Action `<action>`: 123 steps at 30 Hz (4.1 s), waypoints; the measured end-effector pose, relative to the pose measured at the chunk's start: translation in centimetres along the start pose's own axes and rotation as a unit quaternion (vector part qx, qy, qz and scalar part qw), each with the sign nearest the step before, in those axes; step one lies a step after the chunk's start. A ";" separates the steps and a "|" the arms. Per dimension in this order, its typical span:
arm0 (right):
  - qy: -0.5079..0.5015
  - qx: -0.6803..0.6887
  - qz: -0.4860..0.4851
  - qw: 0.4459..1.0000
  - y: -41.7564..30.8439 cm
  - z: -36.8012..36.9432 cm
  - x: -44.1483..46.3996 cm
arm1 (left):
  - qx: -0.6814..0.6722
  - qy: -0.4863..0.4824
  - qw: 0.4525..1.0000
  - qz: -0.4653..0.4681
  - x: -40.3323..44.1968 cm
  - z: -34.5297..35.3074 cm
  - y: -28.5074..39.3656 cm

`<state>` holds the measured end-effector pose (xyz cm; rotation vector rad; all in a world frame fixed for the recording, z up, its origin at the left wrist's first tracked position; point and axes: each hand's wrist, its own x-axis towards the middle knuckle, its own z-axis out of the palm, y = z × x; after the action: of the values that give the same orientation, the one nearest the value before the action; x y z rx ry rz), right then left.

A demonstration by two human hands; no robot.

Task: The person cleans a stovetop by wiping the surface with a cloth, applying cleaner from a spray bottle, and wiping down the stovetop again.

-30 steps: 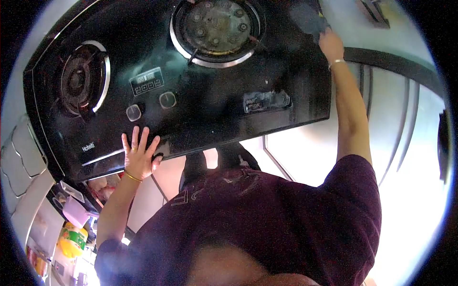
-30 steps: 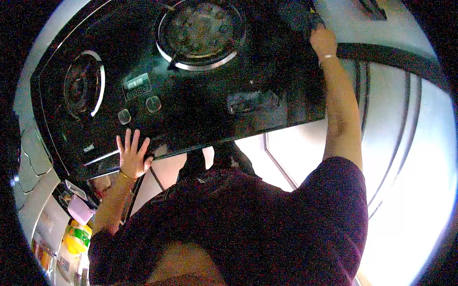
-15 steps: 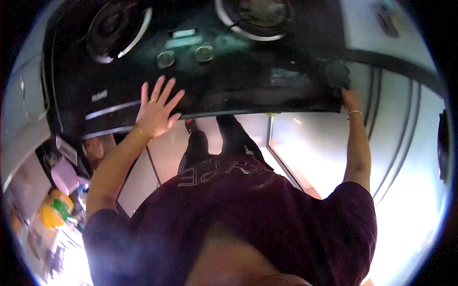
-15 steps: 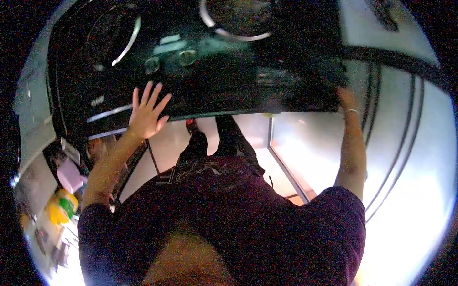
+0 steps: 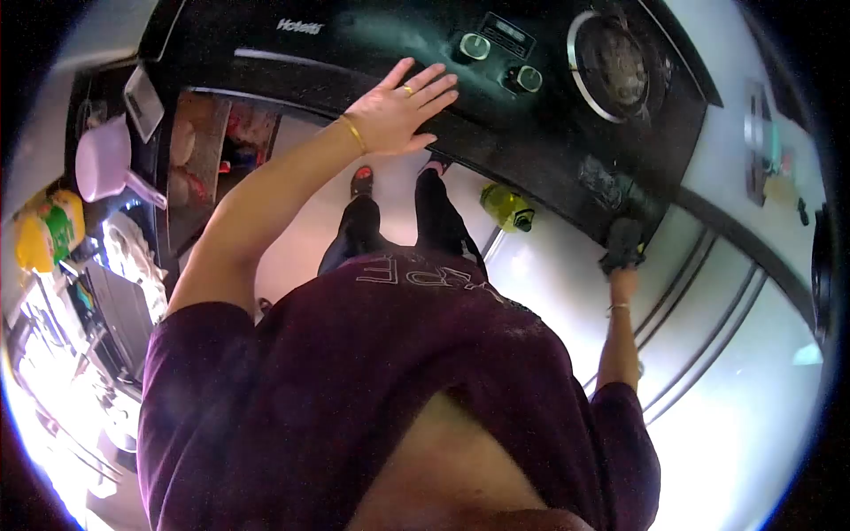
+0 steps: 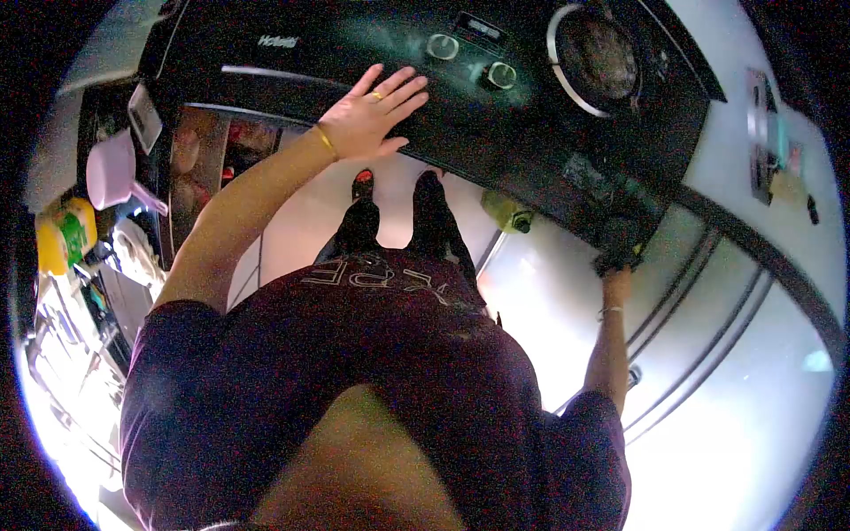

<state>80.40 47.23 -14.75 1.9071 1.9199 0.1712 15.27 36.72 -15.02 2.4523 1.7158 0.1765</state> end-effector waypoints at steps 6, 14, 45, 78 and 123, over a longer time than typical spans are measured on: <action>-0.147 0.330 -0.166 0.917 -14.9 -11.9 -6.7 | 0.006 0.023 0.999 -0.038 -0.4 0.8 -0.1; 0.100 0.197 -0.431 0.875 -34.2 -19.5 -5.5 | -0.253 0.177 0.936 -0.171 -3.6 1.3 5.5; 0.223 0.088 -0.720 0.651 -62.8 -24.5 -12.2 | -0.378 0.317 0.688 -0.532 -16.8 3.5 7.1; 0.303 -0.184 -0.768 0.533 -57.2 -21.1 -15.6 | -0.477 0.291 0.507 -0.656 -27.1 8.5 14.3; -0.412 0.307 -0.528 0.676 -53.8 -21.6 -17.0 | -0.322 0.214 0.623 -0.680 -36.3 6.7 11.0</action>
<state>21.83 32.51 -12.10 0.5175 2.0726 -1.5411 14.24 -1.41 -20.13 0.2325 2.5020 0.9549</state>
